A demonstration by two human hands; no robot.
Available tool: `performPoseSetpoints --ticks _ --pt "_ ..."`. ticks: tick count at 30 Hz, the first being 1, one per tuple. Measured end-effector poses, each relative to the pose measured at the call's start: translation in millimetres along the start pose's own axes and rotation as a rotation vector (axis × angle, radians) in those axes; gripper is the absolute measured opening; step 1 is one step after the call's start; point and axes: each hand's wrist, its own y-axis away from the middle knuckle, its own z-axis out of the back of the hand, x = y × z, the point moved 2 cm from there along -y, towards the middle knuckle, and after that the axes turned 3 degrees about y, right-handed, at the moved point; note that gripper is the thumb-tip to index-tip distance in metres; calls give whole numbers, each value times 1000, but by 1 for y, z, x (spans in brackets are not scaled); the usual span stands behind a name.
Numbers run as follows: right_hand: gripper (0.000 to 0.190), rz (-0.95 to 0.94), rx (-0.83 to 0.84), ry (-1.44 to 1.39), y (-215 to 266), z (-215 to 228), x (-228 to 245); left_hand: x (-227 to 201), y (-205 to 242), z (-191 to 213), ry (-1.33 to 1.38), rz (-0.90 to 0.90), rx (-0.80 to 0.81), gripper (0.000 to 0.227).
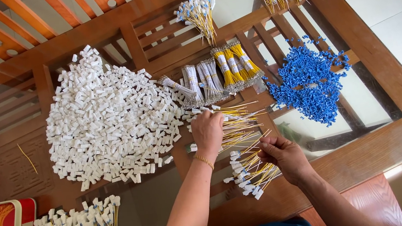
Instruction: Assembling electrical wire connectors by attaching plastic housings to wire leads and sorting them on a table.
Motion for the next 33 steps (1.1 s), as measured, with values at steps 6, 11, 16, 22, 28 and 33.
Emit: performPoseSetpoints --ticks 6,11,16,22,28,33 --pt "15 -154 67 -77 -1 21 8 -9 -58 16 -174 58 323 12" --pt "20 -181 4 -120 -13 41 4 -11 -73 2 -238 82 447 17" --pt "20 -122 44 -138 -13 20 22 -8 -57 4 36 83 242 22" --pt "20 287 72 36 16 -55 78 -67 -8 119 1178 421 323 24" --pt "10 586 205 180 31 -86 97 -92 31 174 1323 329 263 22" --pt "14 536 223 122 53 -87 96 -96 49 188 1281 244 143 23"
